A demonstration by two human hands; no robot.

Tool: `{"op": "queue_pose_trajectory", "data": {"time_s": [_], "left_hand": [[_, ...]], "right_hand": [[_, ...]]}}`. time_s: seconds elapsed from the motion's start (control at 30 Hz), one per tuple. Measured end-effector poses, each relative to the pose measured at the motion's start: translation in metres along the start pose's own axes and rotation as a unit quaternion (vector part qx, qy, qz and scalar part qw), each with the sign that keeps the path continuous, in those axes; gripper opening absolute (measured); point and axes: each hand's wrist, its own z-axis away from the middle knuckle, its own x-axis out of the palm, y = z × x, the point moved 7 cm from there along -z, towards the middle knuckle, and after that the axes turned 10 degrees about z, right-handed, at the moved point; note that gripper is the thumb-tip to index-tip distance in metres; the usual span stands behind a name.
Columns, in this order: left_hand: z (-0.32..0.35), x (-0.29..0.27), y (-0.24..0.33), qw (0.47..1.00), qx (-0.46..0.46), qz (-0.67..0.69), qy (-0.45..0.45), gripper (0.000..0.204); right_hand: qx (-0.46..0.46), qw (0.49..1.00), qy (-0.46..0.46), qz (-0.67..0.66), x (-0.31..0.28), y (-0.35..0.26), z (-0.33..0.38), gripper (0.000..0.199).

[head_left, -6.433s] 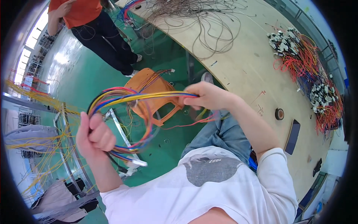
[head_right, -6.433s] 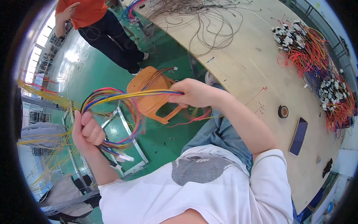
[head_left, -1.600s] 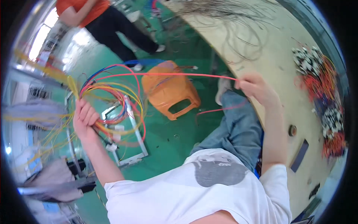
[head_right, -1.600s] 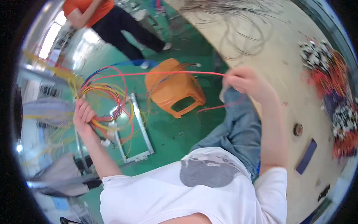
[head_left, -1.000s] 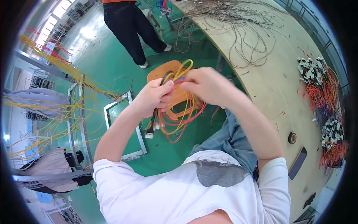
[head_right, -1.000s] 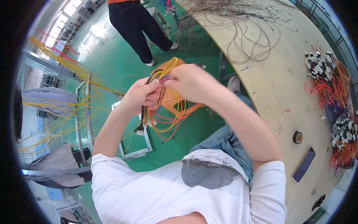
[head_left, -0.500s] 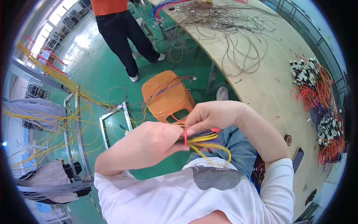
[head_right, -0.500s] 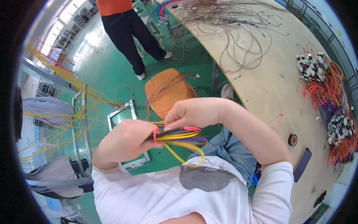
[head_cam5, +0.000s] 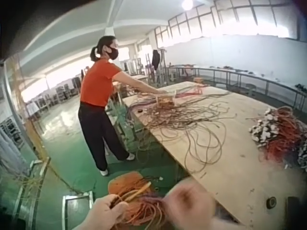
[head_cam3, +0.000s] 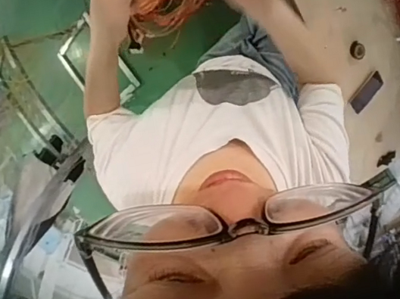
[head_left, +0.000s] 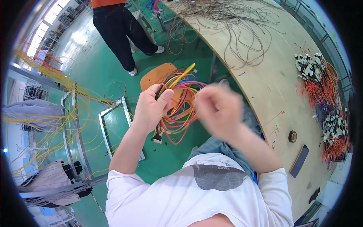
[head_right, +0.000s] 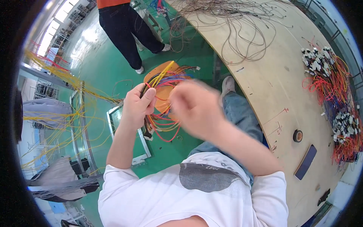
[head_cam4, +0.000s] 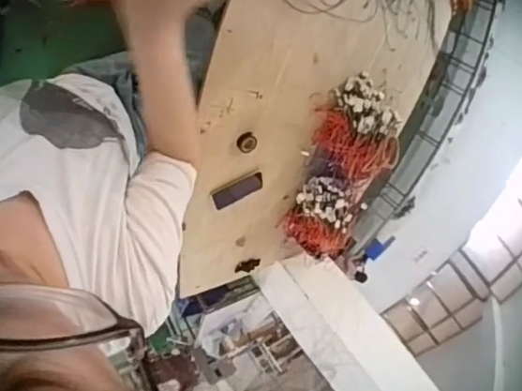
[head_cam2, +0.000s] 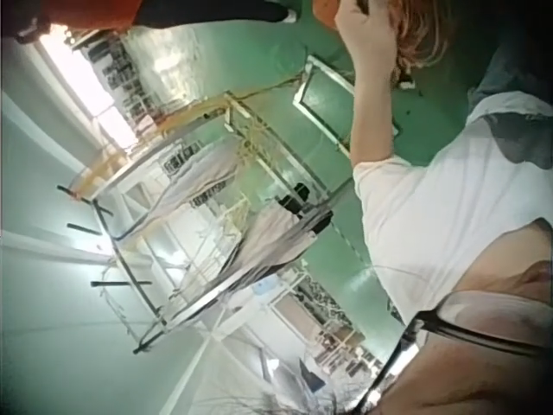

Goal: Apply electrical tape to secure connectors and bundle wires together on a wire harness.

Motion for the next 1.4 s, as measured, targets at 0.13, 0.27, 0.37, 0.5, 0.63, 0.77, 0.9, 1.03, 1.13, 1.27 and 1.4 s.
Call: {"op": "queue_pose_trajectory", "data": {"time_s": [0.13,0.27,0.37,0.5,0.63,0.77,0.9,1.03,1.13,1.27,1.4], "left_hand": [[0.004,0.020,-0.005,0.991,-0.026,0.122,-0.050,0.015],[0.013,0.015,-0.005,0.966,-0.039,0.248,-0.063,0.013],[0.008,0.007,-0.026,0.998,0.002,0.064,-0.022,0.012],[0.017,0.030,-0.015,0.993,0.099,-0.063,-0.001,0.015],[0.021,0.040,-0.017,0.996,0.087,0.028,0.013,0.024],[0.023,0.045,-0.019,0.987,0.154,-0.035,0.006,0.027],[0.033,0.054,-0.014,0.969,0.210,-0.129,-0.016,0.026],[0.036,0.060,-0.012,0.952,0.255,-0.172,-0.002,0.023],[0.042,0.070,-0.006,0.931,0.309,-0.194,-0.013,0.023],[0.036,0.078,-0.014,0.942,0.288,-0.155,-0.072,0.027],[0.033,0.080,-0.011,0.929,0.289,-0.198,-0.119,0.031]], "right_hand": [[0.136,0.989,-0.059,-0.020,0.059,0.039,0.033,0.020],[0.288,0.932,-0.131,-0.178,0.047,0.047,0.046,0.012],[0.109,0.983,-0.136,-0.052,0.025,0.015,0.047,0.010],[-0.012,0.982,-0.136,-0.131,0.016,-0.014,0.037,0.017],[0.080,0.945,-0.182,-0.259,0.024,0.000,0.042,0.012],[0.247,0.922,-0.095,-0.282,0.024,0.024,0.050,0.007],[0.318,0.921,-0.066,-0.216,0.017,0.031,0.049,0.007],[0.342,0.913,-0.043,-0.217,0.014,0.037,0.048,0.009],[0.425,0.834,-0.009,-0.353,0.018,0.047,0.054,0.011],[0.451,0.773,0.034,-0.444,0.018,0.061,0.065,0.010],[0.456,0.781,0.028,-0.425,0.002,0.053,0.060,0.016]]}}
